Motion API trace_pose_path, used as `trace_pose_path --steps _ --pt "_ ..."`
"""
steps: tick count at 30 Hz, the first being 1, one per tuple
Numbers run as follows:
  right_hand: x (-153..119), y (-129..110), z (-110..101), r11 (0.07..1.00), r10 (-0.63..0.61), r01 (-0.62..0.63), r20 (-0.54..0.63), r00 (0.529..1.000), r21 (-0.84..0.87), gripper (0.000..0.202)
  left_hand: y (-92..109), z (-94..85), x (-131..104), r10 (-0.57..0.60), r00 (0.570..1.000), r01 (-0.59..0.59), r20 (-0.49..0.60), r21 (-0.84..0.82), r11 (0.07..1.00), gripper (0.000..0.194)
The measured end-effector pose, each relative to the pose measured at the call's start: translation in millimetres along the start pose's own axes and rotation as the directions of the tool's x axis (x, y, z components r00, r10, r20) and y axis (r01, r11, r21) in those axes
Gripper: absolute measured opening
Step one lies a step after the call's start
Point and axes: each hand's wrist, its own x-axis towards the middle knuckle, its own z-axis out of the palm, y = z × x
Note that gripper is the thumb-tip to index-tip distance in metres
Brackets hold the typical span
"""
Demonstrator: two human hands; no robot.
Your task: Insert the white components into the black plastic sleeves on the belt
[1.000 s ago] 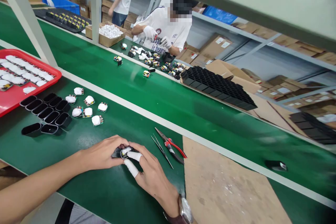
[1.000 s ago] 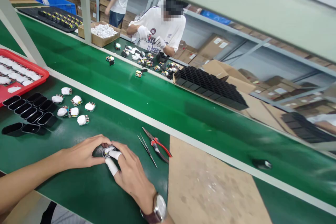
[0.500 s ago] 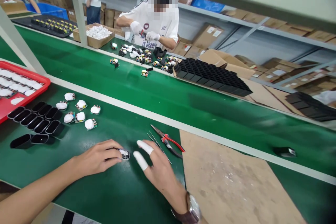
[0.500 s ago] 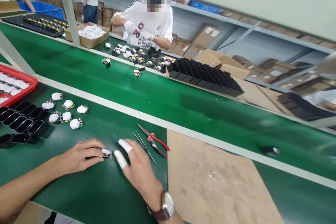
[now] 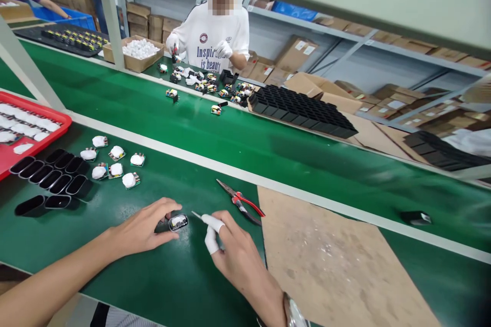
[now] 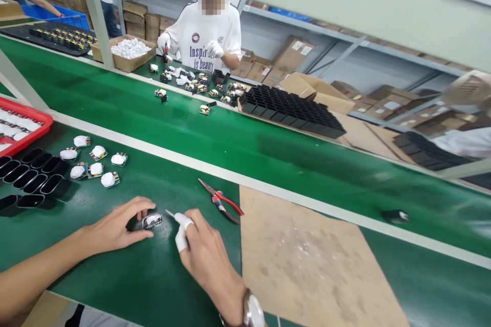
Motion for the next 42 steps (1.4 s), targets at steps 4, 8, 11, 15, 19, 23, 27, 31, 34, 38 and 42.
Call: trace_pose_path --steps 4,8,11,15,19,23,27,31,34,38,42 --pt "-3 -24 -10 0.989 -0.078 0.086 0.076 0.994 -0.117 0.023 2 1.4 3 -0.072 0.989 0.080 0.127 -0.064 0.995 0.096" --pt "-1 -30 -9 0.973 -0.100 0.120 0.107 0.989 -0.198 0.027 1 2.3 5 -0.120 0.979 0.135 0.164 -0.081 0.988 0.089" --pt "0 -30 -7 0.976 -0.097 0.120 0.128 0.987 -0.183 0.027 0 2.0 4 -0.133 0.977 0.149 0.164 -0.086 0.985 0.088" --pt "0 -28 -3 0.986 -0.074 0.094 0.137 0.988 -0.141 0.024 -2 2.5 2 -0.115 0.981 0.130 0.155 -0.088 0.988 0.088" --pt "1 -27 -1 0.989 -0.072 0.090 0.144 0.987 -0.122 0.024 -2 2.8 2 -0.107 0.985 0.118 0.135 -0.084 0.989 0.086" --pt "6 -29 -3 0.979 -0.087 0.118 0.185 0.979 -0.168 0.028 1 0.6 3 -0.062 0.988 0.075 0.139 -0.092 0.993 0.083" --pt "12 -29 -5 0.970 -0.110 0.150 0.203 0.973 -0.194 0.027 5 -1.9 3 -0.021 0.987 0.038 0.157 -0.107 0.993 0.084" --pt "14 -25 -4 0.971 -0.129 0.158 0.166 0.978 -0.180 0.029 6 -2.4 1 -0.009 0.988 0.021 0.152 -0.081 0.996 0.085" --pt "13 -22 -3 0.974 -0.144 0.166 0.151 0.978 -0.151 0.027 7 -2.8 1 -0.005 0.990 0.013 0.141 -0.060 0.998 0.080" --pt "13 -21 -2 0.977 -0.159 0.178 0.152 0.975 -0.117 0.026 9 -4.0 1 -0.006 0.991 0.013 0.135 -0.055 0.998 0.076" --pt "13 -22 -4 0.979 -0.168 0.184 0.161 0.973 -0.090 0.023 11 -5.4 2 -0.022 0.988 0.033 0.154 -0.070 0.997 0.077"
